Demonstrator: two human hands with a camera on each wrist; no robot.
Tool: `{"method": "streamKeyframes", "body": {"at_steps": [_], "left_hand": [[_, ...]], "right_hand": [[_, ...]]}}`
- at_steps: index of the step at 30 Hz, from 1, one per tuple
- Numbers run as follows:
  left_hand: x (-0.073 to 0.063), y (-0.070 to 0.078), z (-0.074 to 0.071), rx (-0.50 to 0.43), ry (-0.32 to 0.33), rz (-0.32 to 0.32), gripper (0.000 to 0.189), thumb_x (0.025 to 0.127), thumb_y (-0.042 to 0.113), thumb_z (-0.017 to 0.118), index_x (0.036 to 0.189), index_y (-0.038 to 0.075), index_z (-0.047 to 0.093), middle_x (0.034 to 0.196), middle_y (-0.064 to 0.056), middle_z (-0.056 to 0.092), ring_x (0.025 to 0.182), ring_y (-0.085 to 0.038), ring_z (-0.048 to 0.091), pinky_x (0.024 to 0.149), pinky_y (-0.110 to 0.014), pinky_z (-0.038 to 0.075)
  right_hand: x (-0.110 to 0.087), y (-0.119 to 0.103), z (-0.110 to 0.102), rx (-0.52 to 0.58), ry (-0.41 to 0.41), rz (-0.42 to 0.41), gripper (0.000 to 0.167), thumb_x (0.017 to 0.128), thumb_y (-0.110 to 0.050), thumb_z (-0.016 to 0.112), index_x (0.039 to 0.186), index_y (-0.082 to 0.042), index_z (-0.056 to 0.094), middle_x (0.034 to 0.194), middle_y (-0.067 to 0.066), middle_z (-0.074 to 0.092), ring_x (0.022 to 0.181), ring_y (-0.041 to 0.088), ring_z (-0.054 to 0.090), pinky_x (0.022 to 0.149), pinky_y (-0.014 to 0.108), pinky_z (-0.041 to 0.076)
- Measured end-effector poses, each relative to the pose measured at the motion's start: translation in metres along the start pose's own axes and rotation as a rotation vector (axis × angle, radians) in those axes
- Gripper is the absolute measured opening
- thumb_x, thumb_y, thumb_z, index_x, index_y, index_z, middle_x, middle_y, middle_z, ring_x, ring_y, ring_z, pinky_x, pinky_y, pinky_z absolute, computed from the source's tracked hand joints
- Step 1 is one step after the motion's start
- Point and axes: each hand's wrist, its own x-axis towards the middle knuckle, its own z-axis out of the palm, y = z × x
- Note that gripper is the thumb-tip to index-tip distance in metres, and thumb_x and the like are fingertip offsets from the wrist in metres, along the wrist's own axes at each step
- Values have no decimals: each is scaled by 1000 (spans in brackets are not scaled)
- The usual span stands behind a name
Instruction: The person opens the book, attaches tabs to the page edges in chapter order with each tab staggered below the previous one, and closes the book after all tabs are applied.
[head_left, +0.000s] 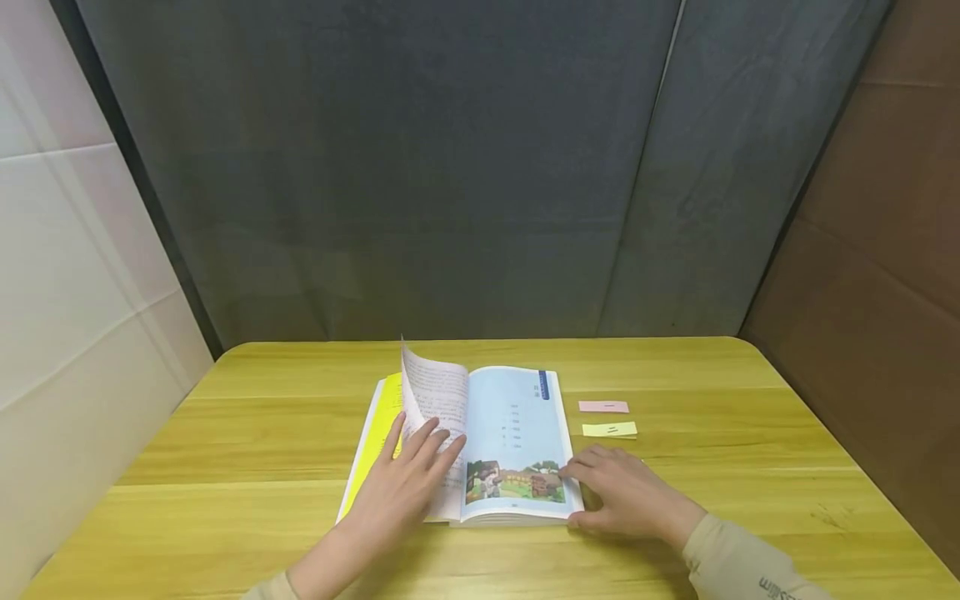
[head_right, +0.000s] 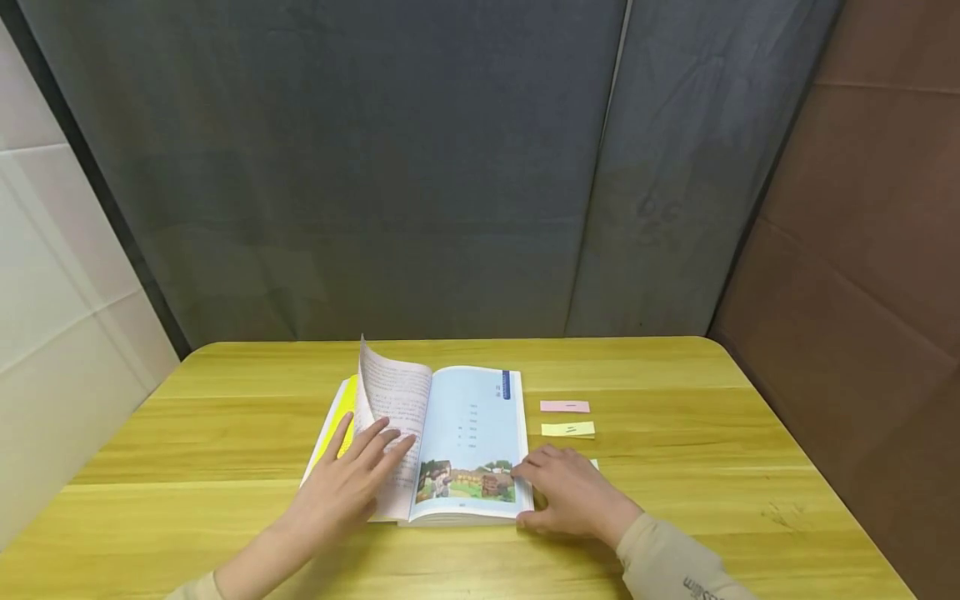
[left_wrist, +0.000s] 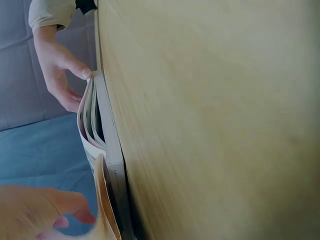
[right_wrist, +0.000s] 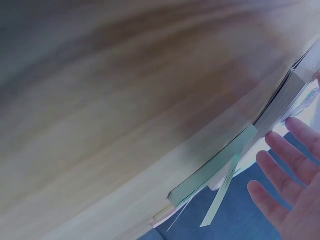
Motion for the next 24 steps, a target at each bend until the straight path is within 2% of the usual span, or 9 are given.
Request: {"method": "streamKeyframes", "body": {"at_steps": [3,6,8,10,13,15,19,24], "left_hand": [[-1,0,1,16,-18,-20,57,59,2,63,115,9,53,103,-11,53,103,-31,47,96,-54,20],[-1,2,2,16,-34,-44,52,58,8,67,109,11,56,99,-9,55,94,-28,52,91,-50,30],[0,3,3,-10,-49,-62,48,59,13,69,106,10,57,98,-8,56,88,-26,54,84,-45,39],[1,5,3,-56,-69,-85,44,62,18,70,103,10,57,95,-6,56,81,-23,55,70,-37,46],[2,9,3,-165,-124,-114,38,67,21,67,102,10,58,93,-4,56,74,-19,55,52,-29,45],[4,11,4,-236,-163,-127,34,70,20,64,102,10,59,93,-2,56,73,-18,54,46,-26,43],[8,16,5,-330,-207,-136,28,77,21,58,103,9,60,92,-1,57,74,-16,54,47,-25,42],[12,20,8,-366,-211,-132,29,82,25,53,104,8,61,87,0,57,71,-14,52,49,-25,42]], "right_hand": [[1,0,0,0,3,0,52,76,-49,60,114,-14,57,110,-1,53,104,18,47,87,44,37],[1,0,-1,-2,4,-2,52,76,-49,60,113,-14,57,110,-1,53,103,18,47,86,43,37],[1,0,-1,-2,6,-8,51,75,-49,61,113,-14,57,109,-1,53,103,18,48,86,43,37],[1,0,-1,-3,8,-12,51,75,-49,61,112,-14,57,109,-2,53,102,18,48,86,43,37],[1,0,-1,-3,8,-15,51,75,-49,61,113,-14,57,109,-2,53,103,18,48,87,43,37],[1,0,-1,0,6,-13,51,75,-49,61,112,-14,57,110,-2,53,103,18,47,87,43,36],[1,0,-1,8,1,-8,50,75,-49,61,112,-14,57,110,-1,53,104,19,47,88,44,36],[1,0,-1,13,-3,2,50,76,-48,61,113,-15,57,111,-2,53,105,19,47,88,44,35]]}}
